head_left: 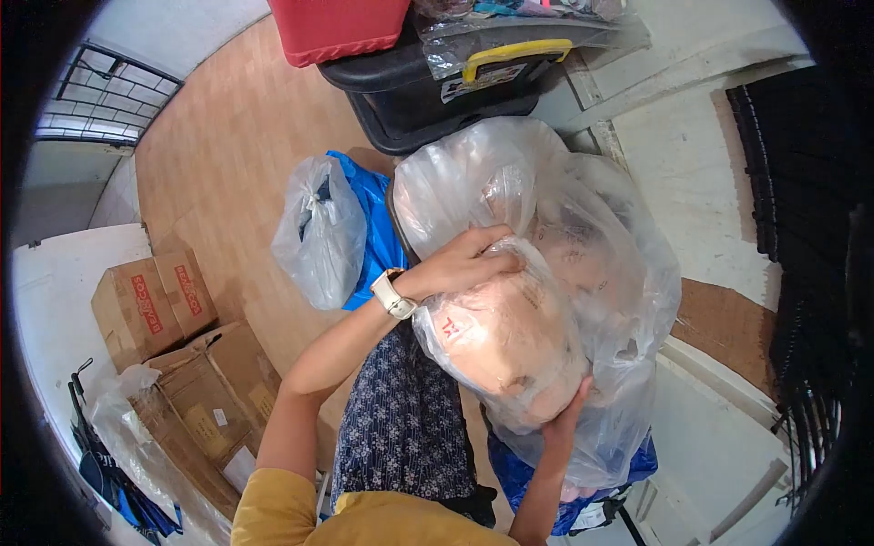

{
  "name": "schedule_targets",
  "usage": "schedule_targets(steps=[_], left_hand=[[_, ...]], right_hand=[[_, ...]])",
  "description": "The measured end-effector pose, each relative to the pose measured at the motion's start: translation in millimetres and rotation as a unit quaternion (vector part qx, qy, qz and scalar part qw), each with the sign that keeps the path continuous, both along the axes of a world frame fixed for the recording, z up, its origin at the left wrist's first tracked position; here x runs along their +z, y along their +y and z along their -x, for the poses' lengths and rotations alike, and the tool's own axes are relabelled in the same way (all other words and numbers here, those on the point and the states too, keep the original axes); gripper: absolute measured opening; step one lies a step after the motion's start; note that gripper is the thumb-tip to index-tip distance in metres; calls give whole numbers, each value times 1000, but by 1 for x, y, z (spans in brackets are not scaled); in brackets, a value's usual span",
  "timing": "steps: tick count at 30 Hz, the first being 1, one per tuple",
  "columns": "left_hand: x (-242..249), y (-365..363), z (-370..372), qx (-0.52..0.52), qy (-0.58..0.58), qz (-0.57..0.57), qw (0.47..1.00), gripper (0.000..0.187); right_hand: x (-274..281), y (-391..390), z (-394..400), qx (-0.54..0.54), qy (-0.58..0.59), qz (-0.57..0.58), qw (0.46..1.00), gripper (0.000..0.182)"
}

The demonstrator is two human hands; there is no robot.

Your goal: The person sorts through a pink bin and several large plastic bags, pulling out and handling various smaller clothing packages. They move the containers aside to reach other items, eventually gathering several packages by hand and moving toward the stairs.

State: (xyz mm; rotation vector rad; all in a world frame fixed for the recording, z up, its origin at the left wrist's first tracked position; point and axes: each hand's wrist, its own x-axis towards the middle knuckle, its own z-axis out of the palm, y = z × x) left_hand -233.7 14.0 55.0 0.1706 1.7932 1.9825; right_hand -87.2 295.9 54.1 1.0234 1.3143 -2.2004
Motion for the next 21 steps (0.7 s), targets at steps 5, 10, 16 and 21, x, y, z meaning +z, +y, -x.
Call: schedule_targets(steps=[5,10,16,21], left_hand=[[-8,1,-27,46,-97,-57,993,24],[17,3,-62,98,-209,-93,968,25],[56,-21,-61,22,-283,-146,948,59],[84,-14,-78,21,-228,-85,970,58]], right_hand=[[24,9,-30,13,-12,-33,999,63],[39,9,-51,-7,-15,-9,1000,61],[92,9,-88,-137,52,58,988,62],[161,37,-154,-359,54,-125,923,58]])
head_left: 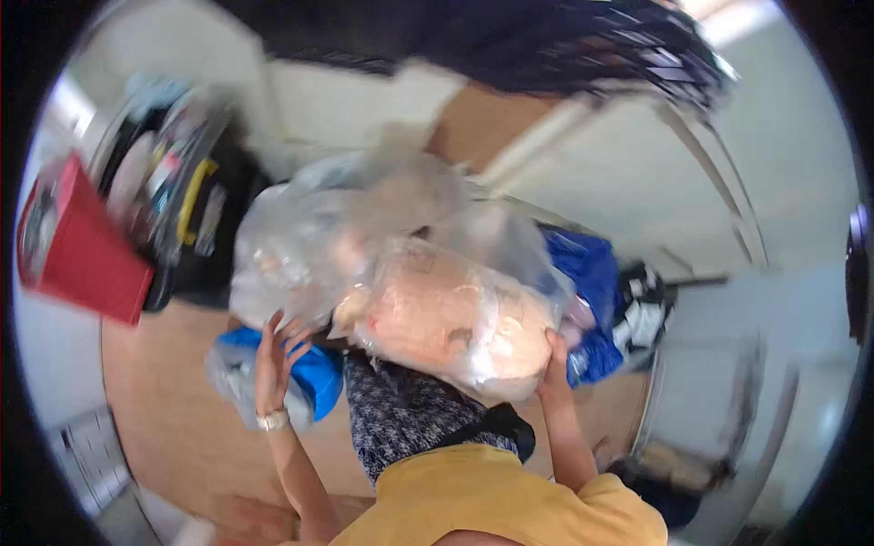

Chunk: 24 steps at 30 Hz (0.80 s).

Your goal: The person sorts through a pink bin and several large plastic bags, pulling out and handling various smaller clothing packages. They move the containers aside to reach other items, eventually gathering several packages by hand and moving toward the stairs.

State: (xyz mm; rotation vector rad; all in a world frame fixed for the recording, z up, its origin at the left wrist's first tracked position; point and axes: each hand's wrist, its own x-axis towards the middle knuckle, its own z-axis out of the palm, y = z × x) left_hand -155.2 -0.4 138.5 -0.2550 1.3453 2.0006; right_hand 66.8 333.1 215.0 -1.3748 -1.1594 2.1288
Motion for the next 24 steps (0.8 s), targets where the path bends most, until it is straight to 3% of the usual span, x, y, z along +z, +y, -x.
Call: schedule_targets(steps=[3,4,5,7,9,12,14,16,17,18,19,20,23,24], left_hand=[[-7,5,-22,-39,-7,-10,999,57],[-11,11,-27,-36,-25,-15,999,57],[-12,21,-30,-58,-13,-15,998,57],[-11,36,-41,-77,-19,16,997,57],[-14,49,-44,-69,-19,23,997,54],[-10,67,-51,-149,36,56,987,45],[-23,73,-54,-177,48,65,981,39],[-33,74,-64,-189,35,79,978,37],[-37,77,-66,-195,33,73,977,37],[-44,78,-68,-190,49,97,976,37],[-53,78,-69,-194,64,118,972,38],[-61,74,-71,-175,69,115,975,38],[-83,66,-77,-108,69,146,981,35],[-92,60,-77,-125,66,169,975,32]], right_hand=[[-6,43,-74,-139,49,-43,988,59],[40,33,-65,-199,61,-70,976,58],[27,53,-95,-217,130,-83,964,57],[51,66,-115,-282,157,-144,936,59],[44,76,-130,-341,194,-115,913,59],[7,97,-137,-358,195,-69,911,59],[-45,115,-140,-254,226,-52,939,65],[-112,134,-156,-130,167,78,974,63],[-163,148,-172,-63,62,-119,989,63],[-154,154,-161,-90,161,93,978,61],[-158,160,-166,-110,108,28,988,62],[-142,156,-154,-95,107,70,987,62],[-149,168,-161,-175,-69,32,982,66],[-147,169,-160,-165,-77,25,983,66]])
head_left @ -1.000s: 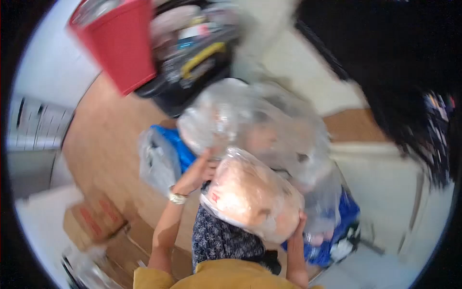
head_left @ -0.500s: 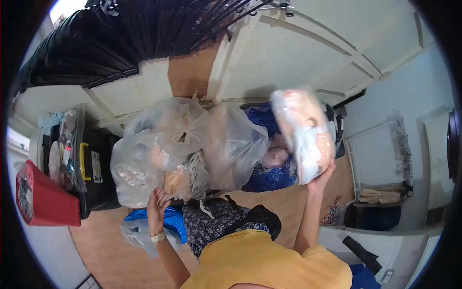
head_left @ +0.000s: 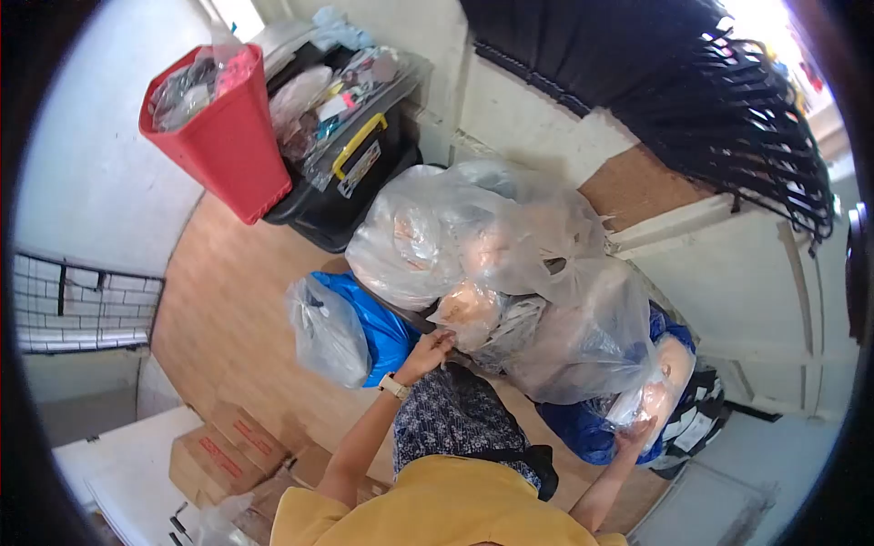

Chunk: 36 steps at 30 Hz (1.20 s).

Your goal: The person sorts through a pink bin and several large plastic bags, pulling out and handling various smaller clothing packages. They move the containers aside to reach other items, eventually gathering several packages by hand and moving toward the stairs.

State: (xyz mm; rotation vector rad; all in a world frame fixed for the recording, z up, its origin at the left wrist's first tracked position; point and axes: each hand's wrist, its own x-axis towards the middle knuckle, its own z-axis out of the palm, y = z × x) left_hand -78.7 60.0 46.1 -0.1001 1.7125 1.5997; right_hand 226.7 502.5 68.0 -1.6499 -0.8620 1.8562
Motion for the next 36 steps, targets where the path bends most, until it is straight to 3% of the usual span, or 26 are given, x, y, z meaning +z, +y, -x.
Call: schedule_targets(steps=[1,3,4,5,6,8,10,11,12,13,15,16,17,18,19,21,23,25,27,29,30,32,34,36], left_hand=[[-12,-5,-3,10,-9,-3,1000,32],[-24,-13,-7,25,102,-3,994,29],[-19,-16,-7,37,100,15,994,27],[-23,-16,-5,36,95,11,995,27],[-30,-19,-3,20,111,56,992,29],[-59,-21,0,-5,188,142,972,29],[-54,-12,14,5,224,161,961,28],[-53,-6,24,19,262,184,947,28],[-62,4,33,30,311,223,923,30],[-62,12,42,31,309,221,925,30],[-59,27,68,153,437,272,844,31],[-63,29,83,159,437,278,841,31],[-68,27,96,140,484,381,776,35],[-74,25,107,115,520,476,700,38],[-84,18,115,112,516,478,702,38],[-106,-9,129,-99,347,411,837,30],[-117,-34,147,-21,343,460,819,26],[-90,-77,170,109,309,480,814,20],[-60,-113,203,137,322,509,786,19],[-32,-122,236,186,358,505,763,19],[-18,-122,252,191,349,489,776,22],[-13,-120,265,189,337,475,791,26],[-17,-116,271,305,313,456,775,33],[-22,-120,271,285,302,453,789,37]], right_hand=[[5,-4,3,-7,-26,4,1000,69],[12,-12,13,-10,-58,9,998,73],[17,-13,20,-35,-375,-69,924,75],[21,-14,28,-61,-648,-140,746,77],[63,-69,90,-120,-649,-366,656,73],[59,-84,127,-14,-504,-657,561,65],[67,-130,204,124,-204,-672,701,67],[71,-147,229,264,-249,-681,636,71],[64,-165,258,350,-231,-649,635,74],[52,-183,289,384,-141,-688,600,85],[46,-210,349,472,-169,-679,537,93],[38,-212,372,488,-240,-693,473,94],[26,-214,394,500,-309,-700,406,95],[9,-204,417,562,-321,-634,422,86],[-8,-182,434,620,-335,-561,434,77],[-29,-130,452,566,-314,-627,434,51],[2,-99,460,495,-238,-719,426,29],[57,-80,472,499,-283,-666,477,22],[93,-49,463,410,-279,-697,518,21],[101,3,452,356,-153,-726,568,23],[99,17,444,355,-154,-727,567,23],[91,35,425,240,-134,-586,762,23],[89,35,413,230,-113,-548,796,23],[89,34,398,214,-98,-508,829,22]])
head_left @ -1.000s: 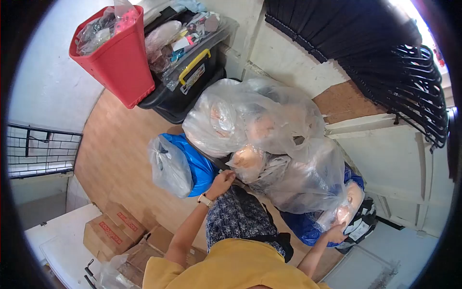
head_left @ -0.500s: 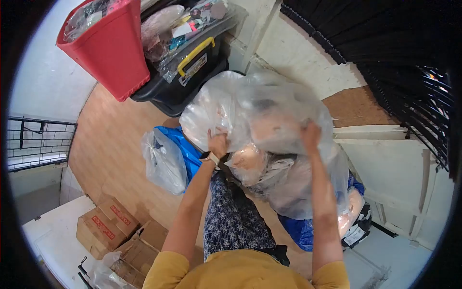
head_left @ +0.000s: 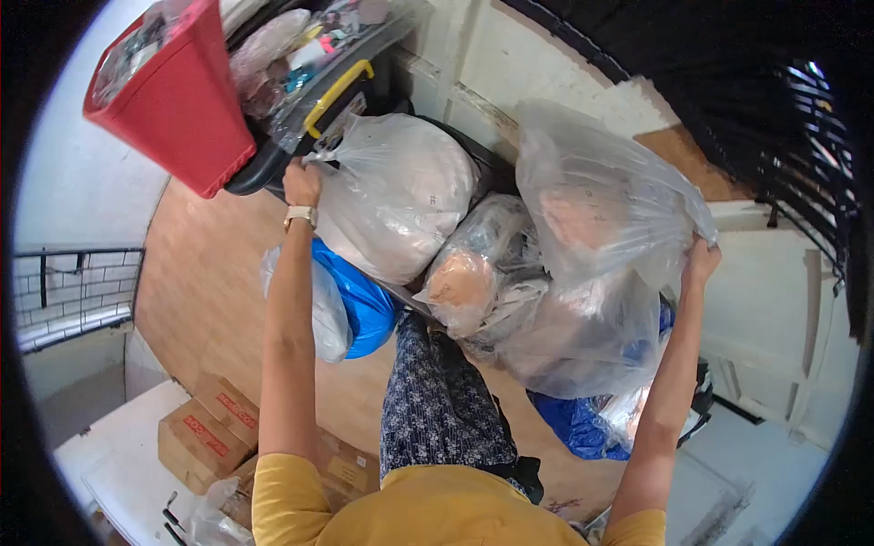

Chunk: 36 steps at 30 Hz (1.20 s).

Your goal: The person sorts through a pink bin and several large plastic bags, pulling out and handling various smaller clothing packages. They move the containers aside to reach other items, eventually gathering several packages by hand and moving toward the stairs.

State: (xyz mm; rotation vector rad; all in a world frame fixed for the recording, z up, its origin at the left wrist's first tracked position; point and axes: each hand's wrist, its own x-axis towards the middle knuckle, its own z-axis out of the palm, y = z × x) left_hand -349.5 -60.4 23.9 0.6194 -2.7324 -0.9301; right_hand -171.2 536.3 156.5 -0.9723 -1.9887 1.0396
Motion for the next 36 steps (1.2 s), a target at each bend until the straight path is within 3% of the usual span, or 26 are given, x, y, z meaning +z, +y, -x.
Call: schedule_targets(steps=[3,6,9,11,13,16,17,19,20,21,22,23,26,28,30,32,34,35,36], left_hand=[[-11,-4,2,-28,-8,8,1000,40],[-21,-4,11,14,7,19,1000,36],[-3,11,-2,-40,-27,-41,998,31],[-8,18,-16,-61,-48,-4,997,33],[-13,29,-36,-164,4,122,979,47],[2,63,-85,-198,111,149,962,63],[11,77,-105,-195,176,152,953,66],[14,100,-151,-191,138,98,967,72],[7,112,-177,-213,102,6,972,72],[-4,122,-202,-232,66,-88,966,73],[-11,130,-226,-300,33,-90,949,72],[-18,138,-248,-365,0,-93,927,72],[-41,163,-289,-391,-44,-129,910,69],[-55,173,-298,-409,-118,-81,901,63],[-60,176,-292,-401,-100,-58,909,58],[-63,178,-282,-397,-85,-37,913,53],[-72,175,-266,-339,-96,-110,929,43],[-91,174,-256,-319,-186,-33,929,36],[-103,170,-242,-277,-120,-15,953,33]], right_hand=[[2,-3,-2,1,-32,12,999,20],[-3,5,-5,-11,-22,33,999,19],[-8,11,-5,-30,18,72,997,19],[-7,-1,-2,16,80,133,988,20],[1,-24,13,43,75,153,984,19],[-8,-74,48,114,130,154,973,15],[-9,-97,66,151,139,92,974,17],[3,-158,95,175,166,-68,968,19],[17,-190,107,161,183,-167,955,18],[23,-211,117,194,206,-106,953,22],[28,-229,126,227,227,-45,946,27],[35,-246,133,233,225,-45,945,27],[51,-294,153,265,323,-77,905,35],[54,-321,163,251,412,-130,866,38],[44,-348,170,298,393,-176,852,39],[21,-357,163,517,160,-38,840,42],[-8,-352,171,639,-22,-139,756,48],[-23,-348,166,640,-26,-141,755,48],[-35,-342,157,641,-52,-173,746,52]])
